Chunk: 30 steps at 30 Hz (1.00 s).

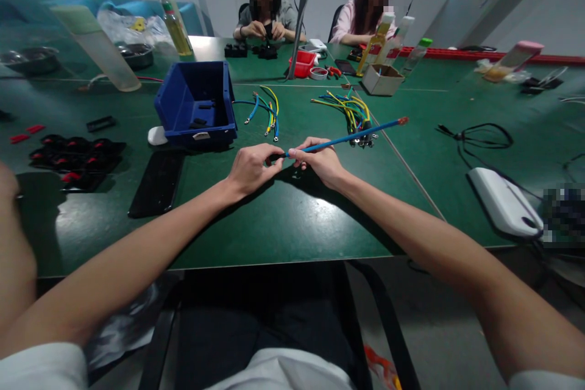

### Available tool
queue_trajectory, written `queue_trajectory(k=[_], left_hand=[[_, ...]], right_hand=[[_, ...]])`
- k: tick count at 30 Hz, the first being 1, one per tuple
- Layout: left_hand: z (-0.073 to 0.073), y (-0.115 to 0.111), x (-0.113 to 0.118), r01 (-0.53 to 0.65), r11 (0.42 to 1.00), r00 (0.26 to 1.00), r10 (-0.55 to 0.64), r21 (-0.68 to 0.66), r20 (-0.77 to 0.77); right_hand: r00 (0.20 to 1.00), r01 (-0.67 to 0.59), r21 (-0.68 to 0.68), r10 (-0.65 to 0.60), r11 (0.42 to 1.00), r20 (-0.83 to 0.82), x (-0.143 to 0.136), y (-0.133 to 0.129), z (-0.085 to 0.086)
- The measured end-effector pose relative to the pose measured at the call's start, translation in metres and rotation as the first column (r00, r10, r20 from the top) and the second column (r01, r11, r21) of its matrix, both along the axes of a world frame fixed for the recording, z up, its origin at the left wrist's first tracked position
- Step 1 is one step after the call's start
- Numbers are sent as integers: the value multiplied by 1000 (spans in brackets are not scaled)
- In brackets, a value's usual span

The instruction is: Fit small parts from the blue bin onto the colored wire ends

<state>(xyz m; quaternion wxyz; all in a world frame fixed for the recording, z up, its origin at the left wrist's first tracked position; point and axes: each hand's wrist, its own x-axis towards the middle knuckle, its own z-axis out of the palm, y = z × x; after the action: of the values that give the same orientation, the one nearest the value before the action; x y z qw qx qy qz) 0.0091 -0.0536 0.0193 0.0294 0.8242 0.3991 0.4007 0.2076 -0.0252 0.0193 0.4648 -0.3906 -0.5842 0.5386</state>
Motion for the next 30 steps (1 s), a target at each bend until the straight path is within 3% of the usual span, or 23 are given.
queue_trajectory(k=[23,30], left_hand=[[4,1,1,73,981,992,-52,-182,117],[5,-1,2,64,991,994,-52,-119,96]], right_hand=[[1000,-4,-5,4,1000,4,1,-1,-1],[1000,-4,-28,3,1000,-10,1,-2,1]])
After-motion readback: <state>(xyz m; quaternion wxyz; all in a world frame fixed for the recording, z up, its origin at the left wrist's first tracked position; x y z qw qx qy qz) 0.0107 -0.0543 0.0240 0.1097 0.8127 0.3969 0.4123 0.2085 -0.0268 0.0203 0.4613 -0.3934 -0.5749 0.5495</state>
